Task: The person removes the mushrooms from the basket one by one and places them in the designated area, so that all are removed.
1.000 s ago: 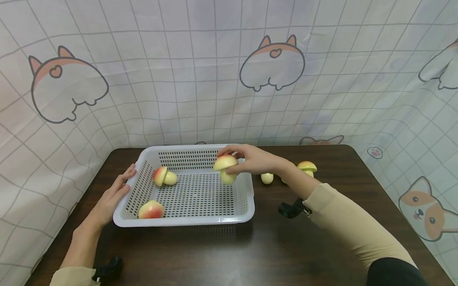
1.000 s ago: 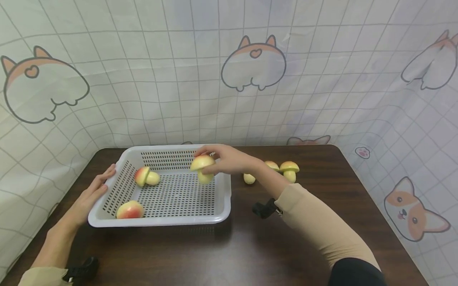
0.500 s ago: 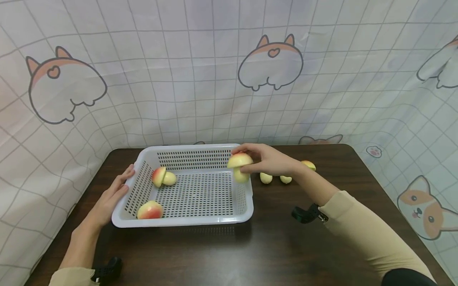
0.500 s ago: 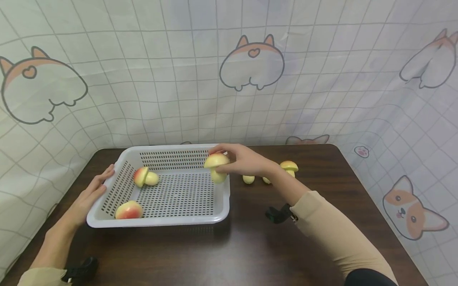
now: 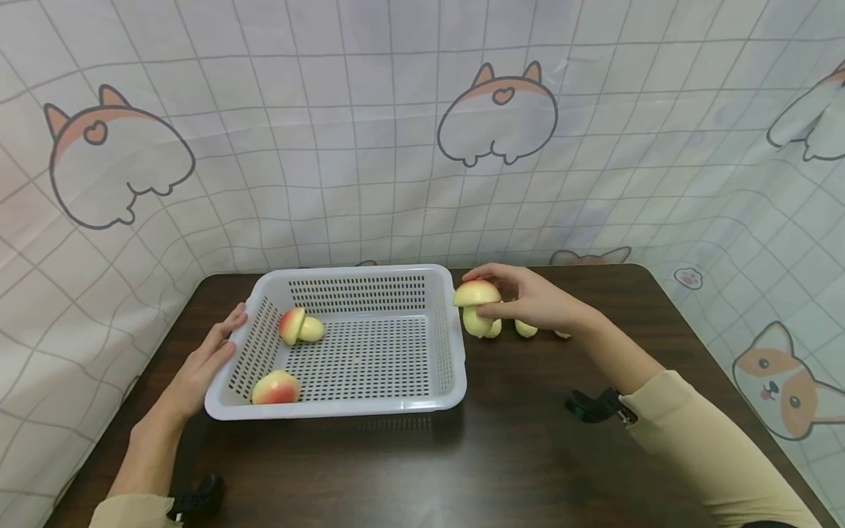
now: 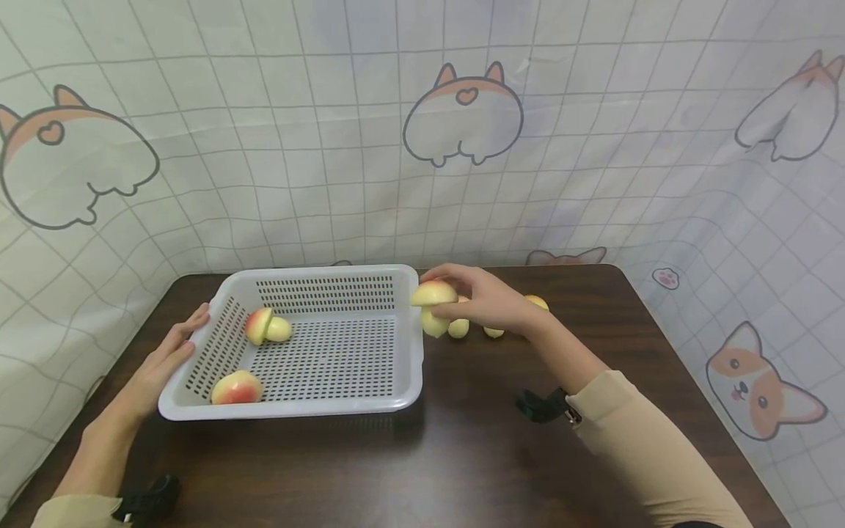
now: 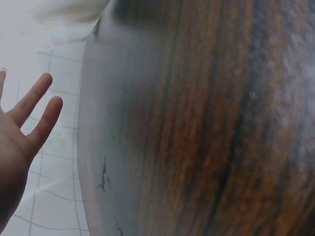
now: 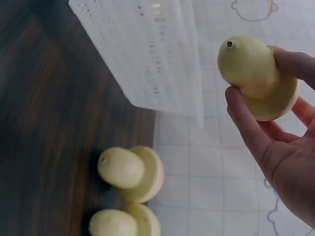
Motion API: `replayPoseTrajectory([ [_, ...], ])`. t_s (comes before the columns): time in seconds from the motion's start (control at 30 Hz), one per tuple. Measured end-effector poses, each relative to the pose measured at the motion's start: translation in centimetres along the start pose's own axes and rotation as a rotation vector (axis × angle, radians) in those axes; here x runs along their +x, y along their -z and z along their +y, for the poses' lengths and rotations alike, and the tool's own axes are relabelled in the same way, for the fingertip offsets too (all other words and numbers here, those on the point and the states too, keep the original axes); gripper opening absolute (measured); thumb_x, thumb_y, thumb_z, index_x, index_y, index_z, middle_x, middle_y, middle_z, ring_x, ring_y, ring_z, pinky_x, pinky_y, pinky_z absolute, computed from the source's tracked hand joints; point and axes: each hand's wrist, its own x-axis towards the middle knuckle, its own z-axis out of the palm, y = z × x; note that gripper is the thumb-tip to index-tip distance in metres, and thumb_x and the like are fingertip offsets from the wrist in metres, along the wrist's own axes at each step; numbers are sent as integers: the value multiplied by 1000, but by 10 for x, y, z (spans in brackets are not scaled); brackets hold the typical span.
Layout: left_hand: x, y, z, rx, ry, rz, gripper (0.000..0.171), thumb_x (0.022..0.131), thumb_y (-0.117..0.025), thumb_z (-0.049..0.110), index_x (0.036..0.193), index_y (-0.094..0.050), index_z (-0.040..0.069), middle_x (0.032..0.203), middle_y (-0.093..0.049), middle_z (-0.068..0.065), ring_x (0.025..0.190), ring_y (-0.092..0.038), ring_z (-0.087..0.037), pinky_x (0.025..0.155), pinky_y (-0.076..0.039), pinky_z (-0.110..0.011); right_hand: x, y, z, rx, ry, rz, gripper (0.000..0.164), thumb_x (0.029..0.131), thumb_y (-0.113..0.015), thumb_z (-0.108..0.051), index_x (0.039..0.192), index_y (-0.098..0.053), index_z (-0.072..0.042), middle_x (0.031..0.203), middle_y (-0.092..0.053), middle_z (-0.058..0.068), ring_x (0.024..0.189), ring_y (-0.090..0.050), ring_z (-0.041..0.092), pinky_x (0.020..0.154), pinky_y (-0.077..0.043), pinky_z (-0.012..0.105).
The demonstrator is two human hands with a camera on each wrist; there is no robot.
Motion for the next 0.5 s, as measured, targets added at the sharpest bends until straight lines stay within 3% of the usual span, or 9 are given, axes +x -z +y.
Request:
replayPoseTrajectory([
  [0.17, -1, 0, 0, -1, 2, -5, 49, 110, -37, 14, 159, -34, 11, 171, -14, -7, 134, -31, 10, 87, -44, -13, -11, 3, 11, -24, -3, 31, 50, 92, -80, -21, 138, -61, -18, 125, -67, 4, 111, -62, 25, 90, -50, 41],
  [0.3, -1, 0, 1, -7, 1, -7, 49, 110, -36, 14, 158, -34, 11, 171, -14, -8, 136, -29, 10, 90, -40, -11, -19, 2, 18, -7, -28, 42, 49, 92, -80, -21, 137, -61, -20, 124, -67, 4, 109, -61, 27, 79, -54, 39],
  [0.4, 0, 0, 2, -11, 0, -7, 49, 110, -36, 14, 158, -34, 11, 171, -14, -7, 137, -28, 9, 92, -38, -11, -23, 0, 26, 1, -37, 45, 50, 92, -80, -20, 138, -61, -16, 125, -65, 6, 107, -60, 29, 74, -56, 40],
  [0.5, 0, 0, 2, -12, 1, -8, 49, 109, -36, 14, 158, -34, 11, 171, -14, -7, 138, -27, 9, 92, -37, -11, -26, -2, 34, -16, -36, 49, 52, 91, -80, -20, 139, -60, -12, 129, -64, 6, 109, -60, 29, 78, -56, 39],
])
